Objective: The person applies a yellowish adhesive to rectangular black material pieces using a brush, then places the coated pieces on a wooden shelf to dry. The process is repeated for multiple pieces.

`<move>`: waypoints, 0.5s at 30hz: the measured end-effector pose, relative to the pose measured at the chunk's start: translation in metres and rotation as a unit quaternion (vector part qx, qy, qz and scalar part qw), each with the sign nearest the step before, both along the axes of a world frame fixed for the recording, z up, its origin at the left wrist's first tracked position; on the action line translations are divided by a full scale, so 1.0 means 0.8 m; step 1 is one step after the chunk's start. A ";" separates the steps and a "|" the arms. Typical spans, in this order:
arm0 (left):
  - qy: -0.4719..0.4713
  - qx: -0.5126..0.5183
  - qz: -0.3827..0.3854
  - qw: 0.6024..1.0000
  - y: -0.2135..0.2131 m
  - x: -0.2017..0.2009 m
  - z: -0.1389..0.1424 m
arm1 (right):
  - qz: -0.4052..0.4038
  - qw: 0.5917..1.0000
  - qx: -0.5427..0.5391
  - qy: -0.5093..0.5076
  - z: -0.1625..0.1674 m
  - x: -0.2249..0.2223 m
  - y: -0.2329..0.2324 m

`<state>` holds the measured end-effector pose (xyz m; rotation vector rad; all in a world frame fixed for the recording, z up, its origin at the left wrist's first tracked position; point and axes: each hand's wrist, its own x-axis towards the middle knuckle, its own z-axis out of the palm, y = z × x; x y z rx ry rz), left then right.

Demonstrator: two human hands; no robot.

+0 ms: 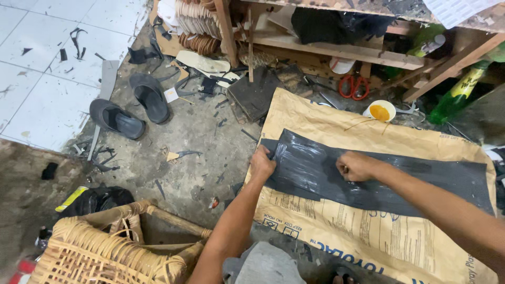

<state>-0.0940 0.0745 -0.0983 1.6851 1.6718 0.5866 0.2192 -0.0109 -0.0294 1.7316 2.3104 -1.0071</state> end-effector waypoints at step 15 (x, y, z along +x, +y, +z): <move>0.021 -0.024 0.007 0.999 -0.010 0.003 -0.010 | -0.024 0.992 0.061 0.108 -0.034 0.048 -0.030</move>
